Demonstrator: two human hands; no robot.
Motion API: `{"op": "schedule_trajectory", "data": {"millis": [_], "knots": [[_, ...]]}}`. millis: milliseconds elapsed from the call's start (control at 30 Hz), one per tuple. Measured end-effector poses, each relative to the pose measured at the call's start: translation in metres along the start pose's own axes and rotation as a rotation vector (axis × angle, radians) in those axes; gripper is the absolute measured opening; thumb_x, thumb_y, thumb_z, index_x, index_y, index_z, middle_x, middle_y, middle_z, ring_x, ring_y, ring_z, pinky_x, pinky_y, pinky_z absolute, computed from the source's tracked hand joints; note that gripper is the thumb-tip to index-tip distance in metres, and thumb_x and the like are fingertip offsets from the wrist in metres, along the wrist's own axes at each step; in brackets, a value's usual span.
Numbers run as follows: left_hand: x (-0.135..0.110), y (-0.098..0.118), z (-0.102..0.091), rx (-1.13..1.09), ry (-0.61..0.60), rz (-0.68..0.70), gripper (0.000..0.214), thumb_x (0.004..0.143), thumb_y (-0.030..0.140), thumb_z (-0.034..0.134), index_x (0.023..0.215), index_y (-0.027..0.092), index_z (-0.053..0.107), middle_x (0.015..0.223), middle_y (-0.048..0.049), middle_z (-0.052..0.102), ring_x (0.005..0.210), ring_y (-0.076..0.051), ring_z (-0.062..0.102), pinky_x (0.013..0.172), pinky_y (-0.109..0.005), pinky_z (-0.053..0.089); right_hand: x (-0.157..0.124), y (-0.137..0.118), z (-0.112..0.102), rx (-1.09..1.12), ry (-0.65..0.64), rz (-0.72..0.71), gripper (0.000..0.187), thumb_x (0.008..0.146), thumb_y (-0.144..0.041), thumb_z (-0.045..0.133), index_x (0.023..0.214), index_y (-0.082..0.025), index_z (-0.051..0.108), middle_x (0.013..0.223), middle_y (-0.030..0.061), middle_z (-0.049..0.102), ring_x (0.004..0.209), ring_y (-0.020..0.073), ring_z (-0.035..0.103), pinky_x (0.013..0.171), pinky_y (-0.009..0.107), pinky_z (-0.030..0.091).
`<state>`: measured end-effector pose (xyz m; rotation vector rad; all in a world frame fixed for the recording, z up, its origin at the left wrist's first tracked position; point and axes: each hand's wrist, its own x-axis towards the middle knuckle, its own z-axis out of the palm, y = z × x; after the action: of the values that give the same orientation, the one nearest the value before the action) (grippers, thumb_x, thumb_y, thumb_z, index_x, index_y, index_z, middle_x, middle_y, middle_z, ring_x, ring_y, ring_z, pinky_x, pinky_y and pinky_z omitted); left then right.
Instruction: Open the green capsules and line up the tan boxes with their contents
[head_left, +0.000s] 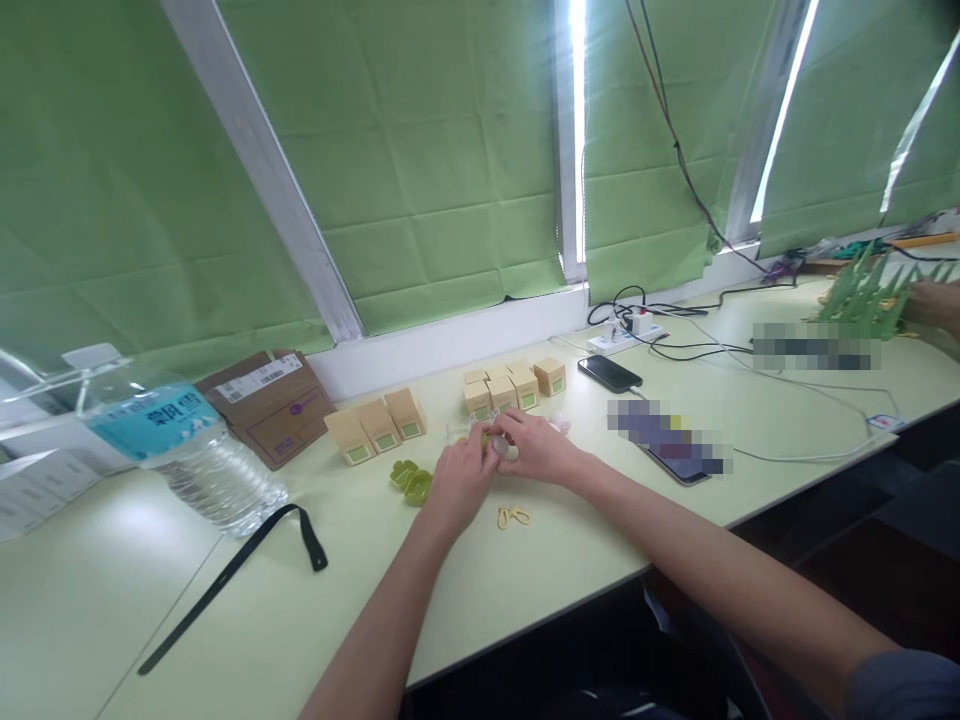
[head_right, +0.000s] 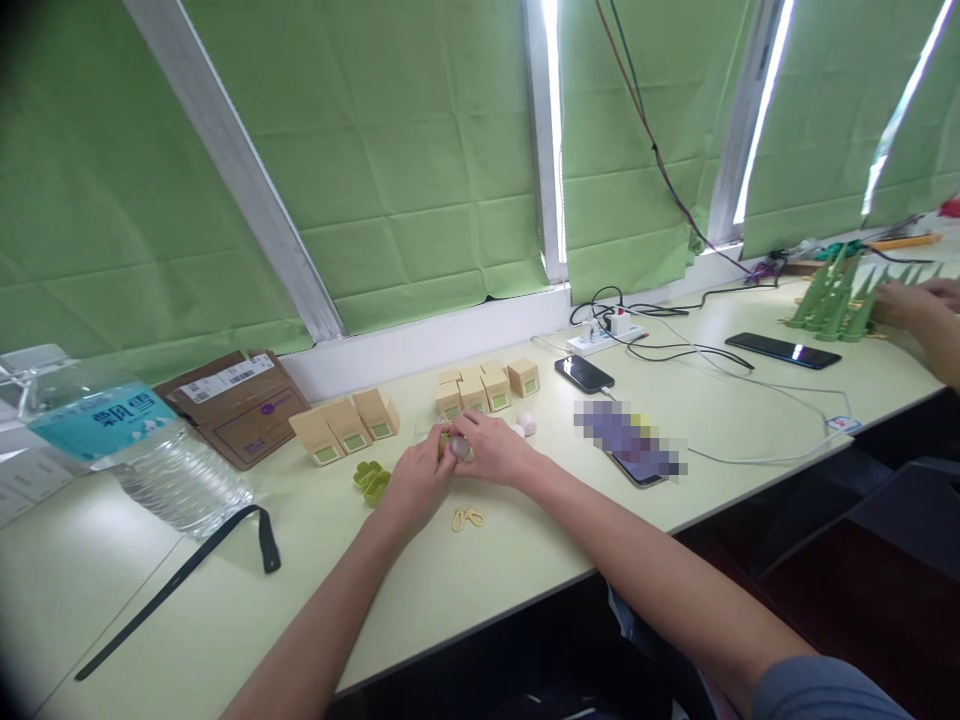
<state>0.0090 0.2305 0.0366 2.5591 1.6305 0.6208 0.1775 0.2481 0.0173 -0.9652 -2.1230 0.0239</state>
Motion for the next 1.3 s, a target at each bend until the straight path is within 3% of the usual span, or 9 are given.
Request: {"op": "schedule_trajectory", "data": {"millis": [233,467,667,1300], "knots": [[-0.001,0.001,0.000,-0.028,0.012,0.023,0.033,0.102,0.033,0.027,0.117,0.021,0.053,0.079,-0.0049,0.066,0.069,-0.023,0.060,0.065,-0.031,0.034,0.001,-0.004,-0.003,0.018,-0.002,0.046,0.020,0.077,-0.022,0.068,0.090,-0.019,0.053,0.090,0.0034,0.058,0.074,0.0152,0.055,0.063,0.026,0.042],[-0.003,-0.002,-0.001,-0.374,0.047,-0.005,0.037,0.103,0.037,0.026,0.122,0.026,0.055,0.094,-0.0040,0.070,0.084,-0.022,0.064,0.074,-0.032,0.042,-0.001,0.004,0.004,0.206,0.091,0.104,0.019,0.077,-0.025,0.069,0.089,-0.021,0.054,0.090,0.0021,0.060,0.081,0.0162,0.060,0.069,0.030,0.053],[-0.002,-0.003,-0.001,-0.514,0.060,-0.032,0.039,0.102,0.046,0.032,0.123,0.027,0.058,0.096,-0.0022,0.070,0.087,-0.020,0.063,0.082,-0.031,0.044,0.000,0.005,0.001,0.320,0.143,0.105,0.019,0.077,-0.024,0.068,0.094,-0.020,0.059,0.091,0.0028,0.063,0.086,0.0171,0.063,0.073,0.032,0.059],[-0.001,-0.005,0.002,-0.547,0.108,-0.014,0.043,0.102,0.047,0.033,0.129,0.025,0.057,0.082,-0.0019,0.066,0.081,-0.018,0.062,0.081,-0.031,0.047,0.001,0.002,-0.006,0.368,0.179,0.119,0.024,0.080,-0.026,0.067,0.103,-0.019,0.064,0.100,0.0058,0.067,0.091,0.0175,0.066,0.078,0.033,0.062]]}}
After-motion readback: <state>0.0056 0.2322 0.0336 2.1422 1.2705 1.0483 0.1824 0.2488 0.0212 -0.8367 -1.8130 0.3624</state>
